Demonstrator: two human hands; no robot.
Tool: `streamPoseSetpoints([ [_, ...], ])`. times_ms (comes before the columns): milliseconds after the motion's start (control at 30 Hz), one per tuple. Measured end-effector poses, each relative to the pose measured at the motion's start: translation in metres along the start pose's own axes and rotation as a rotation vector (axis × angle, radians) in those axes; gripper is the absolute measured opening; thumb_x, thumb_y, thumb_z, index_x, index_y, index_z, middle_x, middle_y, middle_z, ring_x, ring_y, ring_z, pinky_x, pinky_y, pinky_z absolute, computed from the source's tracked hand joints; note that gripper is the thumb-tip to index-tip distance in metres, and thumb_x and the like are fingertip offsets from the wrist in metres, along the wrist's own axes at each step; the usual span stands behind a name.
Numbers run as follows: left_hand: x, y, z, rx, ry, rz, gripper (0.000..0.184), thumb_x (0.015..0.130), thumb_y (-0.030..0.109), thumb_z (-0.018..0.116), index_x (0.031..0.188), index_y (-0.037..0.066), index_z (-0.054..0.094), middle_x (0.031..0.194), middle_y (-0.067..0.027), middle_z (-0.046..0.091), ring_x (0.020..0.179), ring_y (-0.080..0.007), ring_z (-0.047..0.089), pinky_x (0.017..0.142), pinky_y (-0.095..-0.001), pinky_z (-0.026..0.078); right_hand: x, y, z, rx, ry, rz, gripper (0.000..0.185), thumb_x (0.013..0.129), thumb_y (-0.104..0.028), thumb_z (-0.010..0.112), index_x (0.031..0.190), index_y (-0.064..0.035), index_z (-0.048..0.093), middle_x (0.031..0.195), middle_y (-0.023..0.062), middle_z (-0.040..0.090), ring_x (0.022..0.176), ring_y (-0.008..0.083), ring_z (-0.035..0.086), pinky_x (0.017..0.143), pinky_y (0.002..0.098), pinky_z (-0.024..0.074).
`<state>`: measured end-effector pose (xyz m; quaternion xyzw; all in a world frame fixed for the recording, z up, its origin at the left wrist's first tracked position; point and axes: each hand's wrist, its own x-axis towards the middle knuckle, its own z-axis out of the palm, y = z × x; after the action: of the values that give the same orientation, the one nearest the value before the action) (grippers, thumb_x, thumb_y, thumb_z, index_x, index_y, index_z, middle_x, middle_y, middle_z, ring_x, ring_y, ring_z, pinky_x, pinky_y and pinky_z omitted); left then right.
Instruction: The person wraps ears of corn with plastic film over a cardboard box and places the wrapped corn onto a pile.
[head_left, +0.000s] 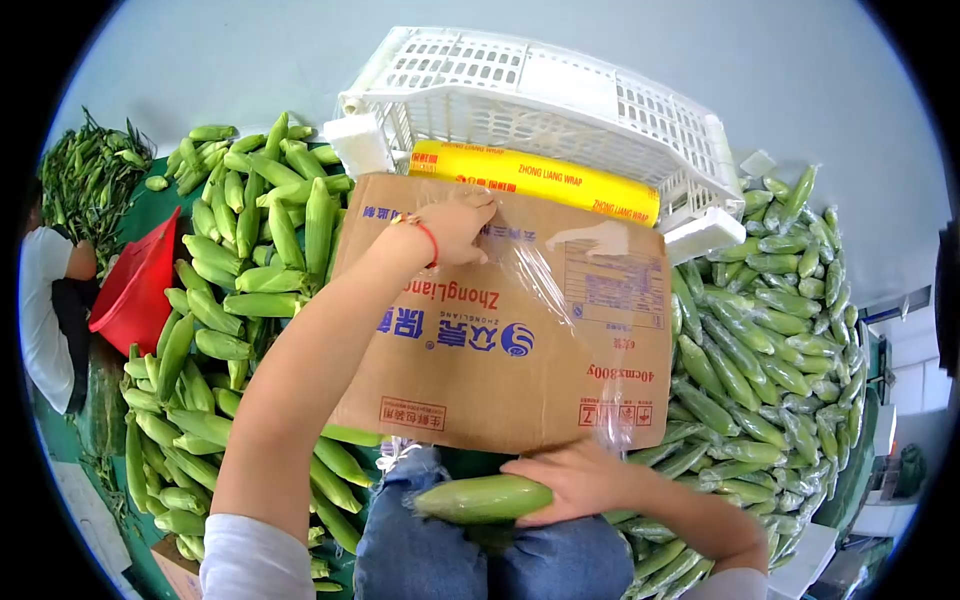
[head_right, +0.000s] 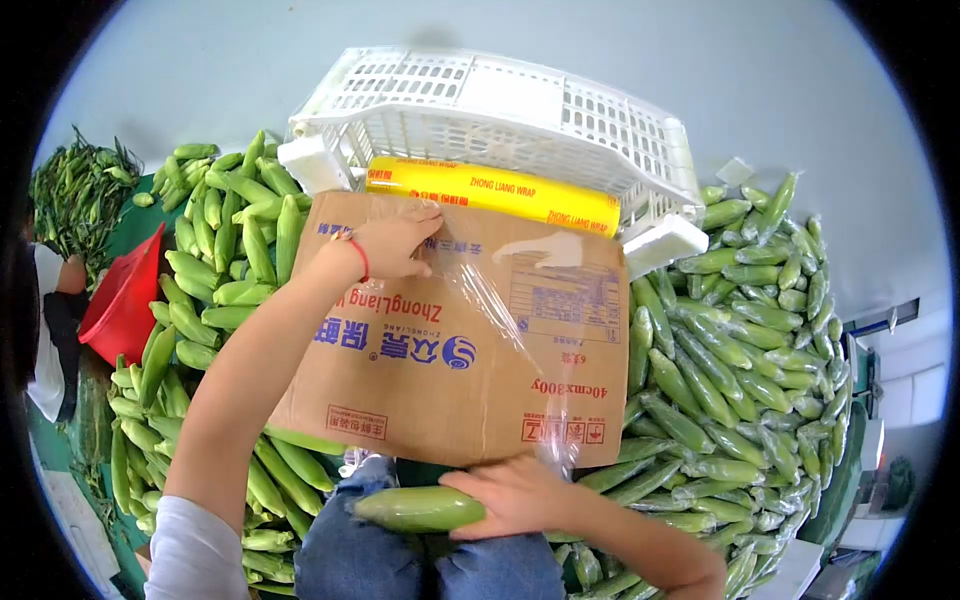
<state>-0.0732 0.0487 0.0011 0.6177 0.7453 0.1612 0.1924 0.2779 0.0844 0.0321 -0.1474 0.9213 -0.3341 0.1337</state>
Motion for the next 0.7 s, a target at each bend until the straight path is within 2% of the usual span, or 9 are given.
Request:
streamPoseSetpoints([
  [100, -0.034, 0.036, 0.006, -0.372, 0.477, 0.100, 0.058, 0.087, 0.020, 0.065, 0.139, 0.003, 0.046, 0.143, -0.0216, 0.044, 0.135, -0.0337, 0.041, 0.110, -0.0385, 0.035, -0.028, -0.001, 0.004, 0.534, 0.408, 0.422, 0.066, 0.085, -0.054, 0.063, 0.129, -0.0058, 0.051, 0.091, 0.0143, 0.068, 0.078, 0.0320, 0.068, 0.076, 0.0405, 0.0561],
  [133, -0.052, 0.065, 0.027, -0.596, 0.573, 0.118, 0.049, 0.088, 0.019, 0.061, 0.133, 0.004, 0.052, 0.144, -0.0225, 0.043, 0.136, -0.0359, 0.039, 0.112, -0.0434, 0.033, -0.022, 0.004, 0.019, 0.794, 0.668, 0.606, 0.068, 0.092, -0.059, 0.050, 0.129, -0.0025, 0.049, 0.086, 0.0151, 0.066, 0.063, 0.0295, 0.064, 0.062, 0.0407, 0.0559],
  [233, -0.078, 0.137, 0.040, -0.523, 0.526, 0.361, 0.040, 0.081, 0.013, 0.066, 0.121, 0.011, 0.064, 0.148, -0.0208, 0.038, 0.140, -0.0394, 0.030, 0.114, -0.0530, 0.025, 0.004, -0.002, -0.022, 2.144, 0.440, 0.785, 0.072, 0.094, -0.066, 0.032, 0.132, -0.0063, 0.047, 0.077, 0.0163, 0.061, 0.049, 0.0263, 0.057, 0.044, 0.0369, 0.0484],
  [333, -0.067, 0.124, 0.051, -1.176, 0.802, 0.329, 0.035, 0.084, 0.011, 0.062, 0.119, 0.011, 0.060, 0.135, -0.0236, 0.047, 0.126, -0.0366, 0.046, 0.097, -0.0491, 0.046, 0.050, -0.007, 0.010, 2.692, -0.156, -0.303, 0.078, 0.093, -0.071, 0.023, 0.148, -0.0172, 0.033, 0.061, 0.0132, 0.048, 0.037, 0.0197, 0.043, 0.034, 0.0295, 0.0379],
  [400, -0.069, 0.147, 0.029, -1.954, 0.525, 0.287, 0.032, 0.086, 0.009, 0.059, 0.118, 0.009, 0.055, 0.120, -0.0207, 0.056, 0.108, -0.0314, 0.060, 0.083, -0.0433, 0.055, 0.064, -0.003, 0.019, 2.626, -0.217, -0.503, 0.078, 0.094, -0.070, 0.022, 0.149, -0.0162, 0.029, 0.064, 0.0132, 0.049, 0.038, 0.0181, 0.044, 0.035, 0.0273, 0.0386],
  [500, -0.072, 0.126, 0.039, -1.812, 0.583, 0.058, 0.025, 0.089, 0.000, 0.049, 0.113, 0.007, 0.049, 0.101, -0.0125, 0.062, 0.088, -0.0200, 0.063, 0.075, -0.0331, 0.053, 0.044, -0.009, -0.007, 2.358, 0.081, -0.018, 0.082, 0.093, -0.072, 0.026, 0.143, -0.0075, 0.033, 0.078, 0.0150, 0.058, 0.043, 0.0153, 0.050, 0.039, 0.0244, 0.0418],
  [533, -0.077, 0.124, 0.040, -1.653, 0.686, -0.047, 0.018, 0.091, 0.000, 0.048, 0.109, 0.006, 0.049, 0.096, -0.0104, 0.060, 0.087, -0.0182, 0.062, 0.074, -0.0312, 0.052, 0.034, 0.002, -0.002, 2.250, 0.145, 0.193, 0.081, 0.091, -0.067, 0.045, 0.145, -0.0076, 0.030, 0.085, 0.0159, 0.059, 0.043, 0.0131, 0.049, 0.039, 0.0220, 0.0398],
  [567, -0.083, 0.123, 0.042, -1.486, 0.782, -0.139, 0.012, 0.093, 0.001, 0.047, 0.104, 0.005, 0.048, 0.091, -0.0082, 0.059, 0.087, -0.0164, 0.060, 0.073, -0.0292, 0.051, 0.016, 0.014, -0.008, 1.565, 0.307, 0.421, 0.078, 0.084, -0.054, 0.068, 0.139, -0.0056, 0.040, 0.093, 0.0185, 0.062, 0.053, 0.0151, 0.056, 0.049, 0.0243, 0.0468],
  [700, -0.108, 0.118, 0.066, -1.177, 0.894, -0.438, 0.021, 0.101, 0.020, 0.046, 0.102, 0.002, 0.057, 0.088, -0.0047, 0.059, 0.086, -0.0118, 0.057, 0.074, -0.0248, 0.047, 0.009, 0.029, -0.036, 0.789, 0.972, 0.222, 0.057, 0.089, -0.037, 0.066, 0.131, -0.0031, 0.048, 0.088, 0.0144, 0.065, 0.066, 0.0184, 0.062, 0.061, 0.0293, 0.0511],
])
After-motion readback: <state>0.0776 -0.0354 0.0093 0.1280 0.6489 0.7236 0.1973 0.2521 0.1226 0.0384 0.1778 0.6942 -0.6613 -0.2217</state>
